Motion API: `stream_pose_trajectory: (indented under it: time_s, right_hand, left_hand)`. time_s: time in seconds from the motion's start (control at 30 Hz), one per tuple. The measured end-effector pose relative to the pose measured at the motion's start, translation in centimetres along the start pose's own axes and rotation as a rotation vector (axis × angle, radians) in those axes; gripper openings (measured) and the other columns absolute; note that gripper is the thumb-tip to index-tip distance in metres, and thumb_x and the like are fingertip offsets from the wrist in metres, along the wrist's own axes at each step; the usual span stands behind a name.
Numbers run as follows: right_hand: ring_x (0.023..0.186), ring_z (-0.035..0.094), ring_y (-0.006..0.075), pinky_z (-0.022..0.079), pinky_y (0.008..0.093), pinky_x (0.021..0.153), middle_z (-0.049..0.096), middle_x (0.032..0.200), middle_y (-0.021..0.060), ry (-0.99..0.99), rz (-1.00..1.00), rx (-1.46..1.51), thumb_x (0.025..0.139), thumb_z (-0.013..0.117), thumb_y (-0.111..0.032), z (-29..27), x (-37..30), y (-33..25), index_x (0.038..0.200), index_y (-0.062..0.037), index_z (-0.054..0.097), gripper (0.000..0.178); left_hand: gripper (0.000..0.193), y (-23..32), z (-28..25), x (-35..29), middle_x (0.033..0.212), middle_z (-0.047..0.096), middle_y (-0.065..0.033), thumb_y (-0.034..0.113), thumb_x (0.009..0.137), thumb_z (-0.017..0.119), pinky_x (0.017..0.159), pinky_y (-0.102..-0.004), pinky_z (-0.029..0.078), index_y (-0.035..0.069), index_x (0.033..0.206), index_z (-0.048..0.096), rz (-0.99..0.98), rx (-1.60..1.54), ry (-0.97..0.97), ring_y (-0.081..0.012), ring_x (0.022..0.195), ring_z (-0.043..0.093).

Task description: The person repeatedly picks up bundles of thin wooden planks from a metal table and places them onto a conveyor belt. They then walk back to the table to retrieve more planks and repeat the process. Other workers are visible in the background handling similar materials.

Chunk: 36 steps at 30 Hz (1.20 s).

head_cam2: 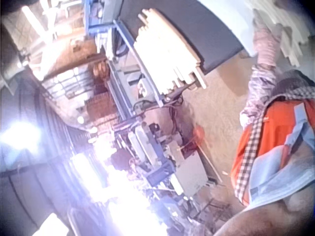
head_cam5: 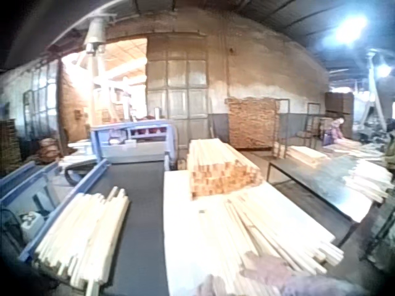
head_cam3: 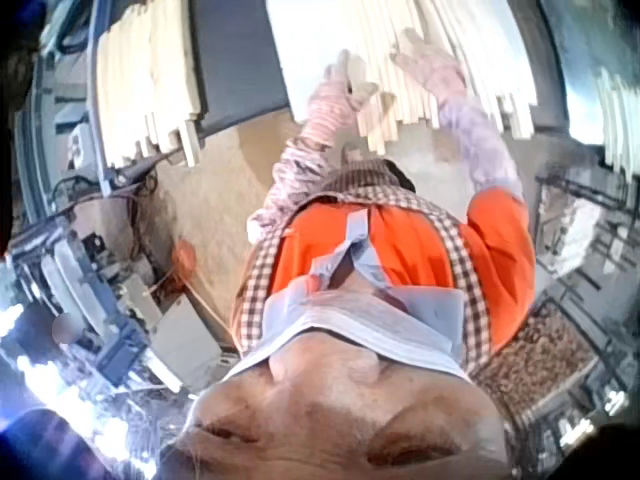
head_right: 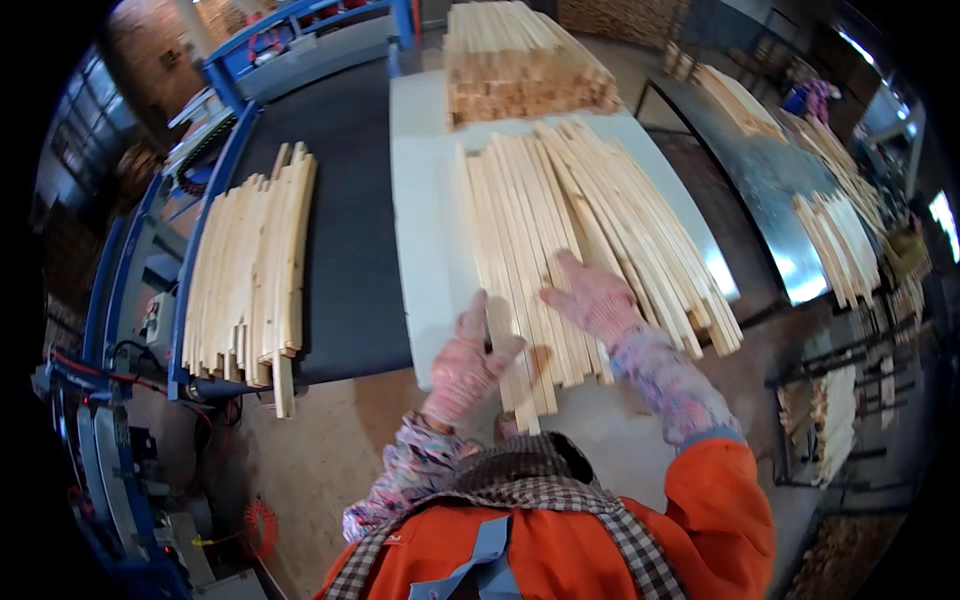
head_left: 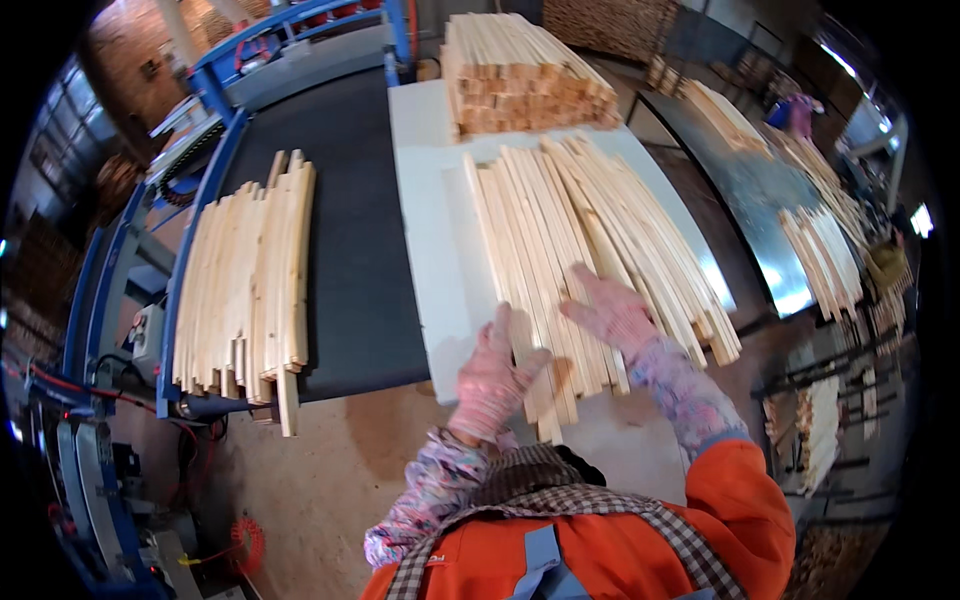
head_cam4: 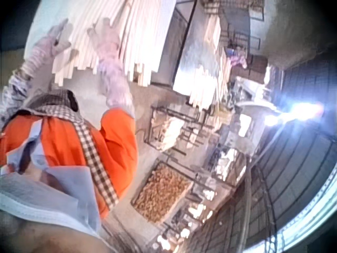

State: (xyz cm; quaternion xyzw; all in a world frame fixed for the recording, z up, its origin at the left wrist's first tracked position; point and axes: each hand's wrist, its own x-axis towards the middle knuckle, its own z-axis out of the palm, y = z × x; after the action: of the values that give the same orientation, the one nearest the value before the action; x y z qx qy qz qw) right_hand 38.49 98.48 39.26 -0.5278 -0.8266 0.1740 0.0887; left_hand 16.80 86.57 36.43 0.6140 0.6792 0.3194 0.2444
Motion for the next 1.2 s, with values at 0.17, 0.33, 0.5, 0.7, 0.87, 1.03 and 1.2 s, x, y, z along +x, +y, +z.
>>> stream_pose_trajectory:
  time_s: [0.17,0.33,0.5,0.7,0.87,1.03,1.2]
  right_hand:
    - [0.119,0.058,0.0448,0.048,0.0482,0.102,0.053,0.137,0.0278,-0.091,0.042,-0.128,0.087,0.063,-0.066,4.0,-0.5,-5.2,0.154,-0.0176,0.039,0.086]
    - [0.119,0.059,0.0383,0.050,0.0464,0.097,0.058,0.131,0.0216,-0.135,-0.082,0.023,0.087,0.063,-0.065,5.6,6.8,-14.2,0.150,-0.0152,0.043,0.082]
    - [0.121,0.058,0.0360,0.048,0.0439,0.101,0.059,0.131,0.0199,-0.016,-0.454,0.148,0.091,0.061,-0.059,10.9,18.3,-19.8,0.146,-0.0122,0.048,0.073]
    - [0.129,0.055,0.0337,0.043,0.0453,0.107,0.057,0.139,0.0197,-0.178,-0.381,0.260,0.091,0.061,-0.057,9.2,16.8,-18.8,0.147,-0.0101,0.046,0.074]
    - [0.133,0.050,0.0366,0.041,0.0472,0.112,0.052,0.145,0.0162,0.173,0.184,-0.360,0.087,0.070,-0.046,-0.7,6.9,-6.5,0.152,-0.0132,0.039,0.079]
    - [0.121,0.058,0.0345,0.054,0.0476,0.093,0.054,0.135,0.0161,-0.040,0.738,-0.374,0.085,0.075,-0.036,0.0,1.5,3.2,0.151,-0.0228,0.036,0.078]
    - [0.113,0.064,0.0333,0.058,0.0473,0.083,0.058,0.123,0.0147,0.085,0.632,-0.381,0.083,0.076,-0.027,-1.3,1.4,-0.1,0.146,-0.0210,0.040,0.073]
  left_hand:
    - [0.094,-2.9,-4.3,-1.7,0.143,0.049,-0.0218,0.057,0.082,0.071,0.104,-0.0442,0.047,0.011,0.156,0.034,-0.163,0.064,0.028,-0.0361,0.129,0.053]
    - [0.090,-7.3,-11.3,0.4,0.143,0.052,-0.0187,0.057,0.086,0.067,0.104,-0.0438,0.047,0.010,0.155,0.034,-0.262,0.138,0.146,-0.0367,0.128,0.054]
    - [0.094,-6.3,-18.4,0.8,0.158,0.035,-0.0247,0.059,0.088,0.063,0.109,-0.0488,0.042,0.008,0.158,0.027,-0.281,0.564,0.231,-0.0415,0.142,0.040]
    - [0.082,-4.6,-16.7,-3.4,0.156,0.039,-0.0216,0.049,0.084,0.073,0.113,-0.0530,0.036,0.013,0.152,0.043,0.040,0.432,0.358,-0.0470,0.142,0.035]
    - [0.070,-6.2,-13.1,-4.9,0.148,0.049,-0.0202,0.034,0.085,0.074,0.113,-0.0492,0.037,0.007,0.144,0.051,0.074,0.313,0.268,-0.0429,0.139,0.042]
    - [0.066,-5.5,-8.6,-2.9,0.143,0.054,-0.0178,0.034,0.081,0.077,0.114,-0.0504,0.037,0.010,0.140,0.057,0.142,-0.029,0.167,-0.0427,0.138,0.043]
    - [0.066,-4.3,-7.0,-1.6,0.147,0.050,-0.0187,0.037,0.087,0.074,0.115,-0.0487,0.035,0.008,0.143,0.054,0.193,-0.044,0.013,-0.0381,0.139,0.042]
